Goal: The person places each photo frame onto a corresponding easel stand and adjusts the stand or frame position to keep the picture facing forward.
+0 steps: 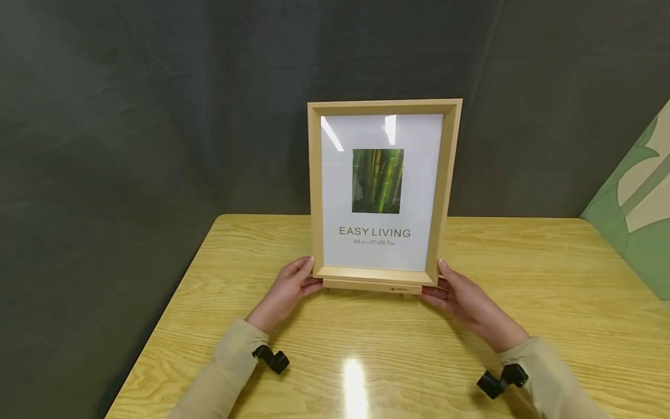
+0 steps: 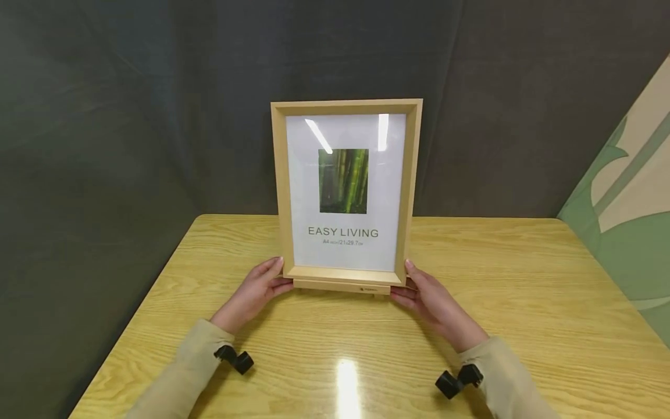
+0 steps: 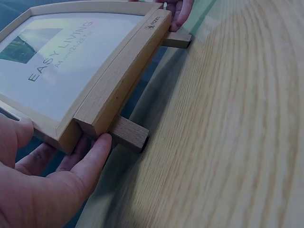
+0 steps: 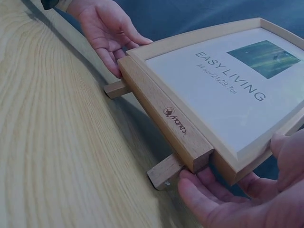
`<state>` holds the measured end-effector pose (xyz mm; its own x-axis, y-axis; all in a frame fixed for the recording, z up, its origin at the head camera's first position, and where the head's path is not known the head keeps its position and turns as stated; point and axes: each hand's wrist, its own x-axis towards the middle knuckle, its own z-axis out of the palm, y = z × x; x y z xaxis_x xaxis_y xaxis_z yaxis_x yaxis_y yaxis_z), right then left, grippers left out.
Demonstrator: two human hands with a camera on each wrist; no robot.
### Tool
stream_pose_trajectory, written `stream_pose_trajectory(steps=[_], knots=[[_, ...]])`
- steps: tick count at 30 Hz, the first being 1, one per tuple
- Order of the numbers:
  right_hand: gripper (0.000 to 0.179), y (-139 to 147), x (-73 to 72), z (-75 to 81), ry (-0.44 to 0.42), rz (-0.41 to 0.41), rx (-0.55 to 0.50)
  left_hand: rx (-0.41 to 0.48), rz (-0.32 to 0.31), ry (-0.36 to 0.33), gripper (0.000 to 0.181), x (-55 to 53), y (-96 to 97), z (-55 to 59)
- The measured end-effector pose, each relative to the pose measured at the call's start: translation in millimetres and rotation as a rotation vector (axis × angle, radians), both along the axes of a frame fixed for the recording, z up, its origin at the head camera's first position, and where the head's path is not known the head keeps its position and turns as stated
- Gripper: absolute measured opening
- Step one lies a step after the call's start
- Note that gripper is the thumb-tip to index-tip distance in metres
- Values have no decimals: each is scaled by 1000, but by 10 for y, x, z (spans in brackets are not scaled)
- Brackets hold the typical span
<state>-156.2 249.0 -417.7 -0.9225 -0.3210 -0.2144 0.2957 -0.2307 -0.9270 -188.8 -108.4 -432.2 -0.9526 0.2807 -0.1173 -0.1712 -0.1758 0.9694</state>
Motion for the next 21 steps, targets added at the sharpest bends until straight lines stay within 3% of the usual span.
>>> stream_pose_trajectory(steps=[14, 21], knots=[[69, 106, 28, -1, 34, 37, 26, -2, -5, -1, 51, 30, 96, -9], [74, 203, 42, -35, 97, 86, 262, -6, -2, -23, 50, 49, 63, -16]])
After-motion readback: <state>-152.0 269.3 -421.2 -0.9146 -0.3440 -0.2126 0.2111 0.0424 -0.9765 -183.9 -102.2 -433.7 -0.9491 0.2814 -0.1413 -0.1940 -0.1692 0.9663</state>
